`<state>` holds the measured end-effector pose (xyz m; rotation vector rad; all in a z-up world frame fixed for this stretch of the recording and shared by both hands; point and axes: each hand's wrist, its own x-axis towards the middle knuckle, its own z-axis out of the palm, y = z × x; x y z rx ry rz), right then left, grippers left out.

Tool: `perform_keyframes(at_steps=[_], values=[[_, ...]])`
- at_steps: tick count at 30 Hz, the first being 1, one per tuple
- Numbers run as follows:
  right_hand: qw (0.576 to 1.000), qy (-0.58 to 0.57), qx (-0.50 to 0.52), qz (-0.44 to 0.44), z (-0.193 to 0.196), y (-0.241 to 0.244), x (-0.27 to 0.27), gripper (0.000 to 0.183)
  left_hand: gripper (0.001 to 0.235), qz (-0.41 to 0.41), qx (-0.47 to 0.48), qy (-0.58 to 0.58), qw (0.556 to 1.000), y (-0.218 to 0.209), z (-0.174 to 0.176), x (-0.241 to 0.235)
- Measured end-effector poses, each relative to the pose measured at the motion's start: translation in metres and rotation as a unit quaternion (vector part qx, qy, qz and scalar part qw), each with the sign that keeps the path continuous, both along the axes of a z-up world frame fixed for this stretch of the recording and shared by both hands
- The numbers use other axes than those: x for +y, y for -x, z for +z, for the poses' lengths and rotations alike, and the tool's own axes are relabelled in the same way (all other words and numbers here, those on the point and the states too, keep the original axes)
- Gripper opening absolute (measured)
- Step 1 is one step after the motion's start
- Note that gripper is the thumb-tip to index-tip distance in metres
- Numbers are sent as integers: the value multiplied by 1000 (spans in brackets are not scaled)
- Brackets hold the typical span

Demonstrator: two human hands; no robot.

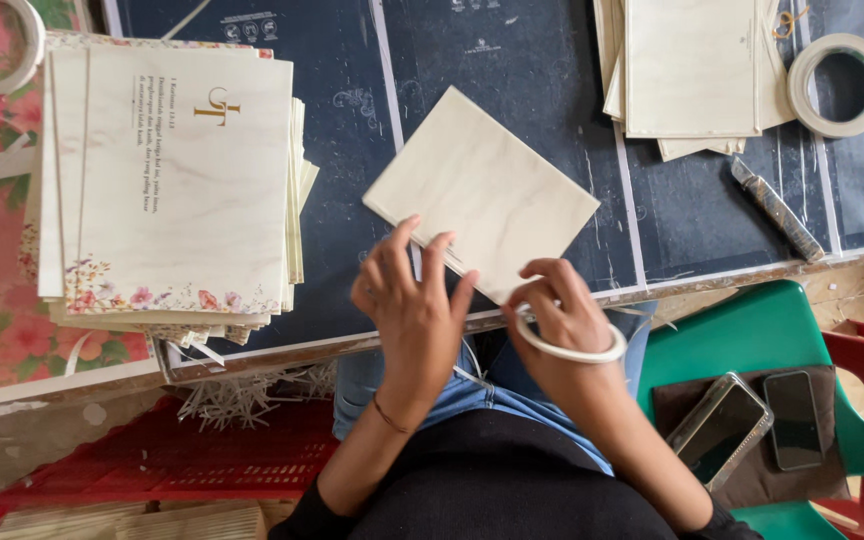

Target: The person repeatedly picks a card from a stack, places a white cord across it, and sets it aside. This process is repeated multiple times with different cards. The person handles the cards and cord by hand throughout the task.

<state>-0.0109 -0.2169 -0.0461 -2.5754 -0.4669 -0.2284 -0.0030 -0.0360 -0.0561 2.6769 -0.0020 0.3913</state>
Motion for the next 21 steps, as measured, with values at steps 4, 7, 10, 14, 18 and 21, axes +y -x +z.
perform_keyframes(at_steps=[4,7,10,14,18,21], values=[[997,-72,-30,23,2,-1,24,10,22,-32,-1,6,999,-10,4,25],[990,-114,-54,66,17,-4,27,44,27,-36,15,26,999,-9,4,30],[988,-125,-50,74,14,-1,14,46,33,-37,36,50,997,-2,10,28],[987,-154,-42,28,5,2,4,16,47,-39,53,74,995,4,15,26],[988,-147,-41,-2,3,-5,8,2,53,-39,63,87,993,5,16,24],[993,-118,-28,1,1,-16,8,12,57,-36,73,87,993,7,18,23]])
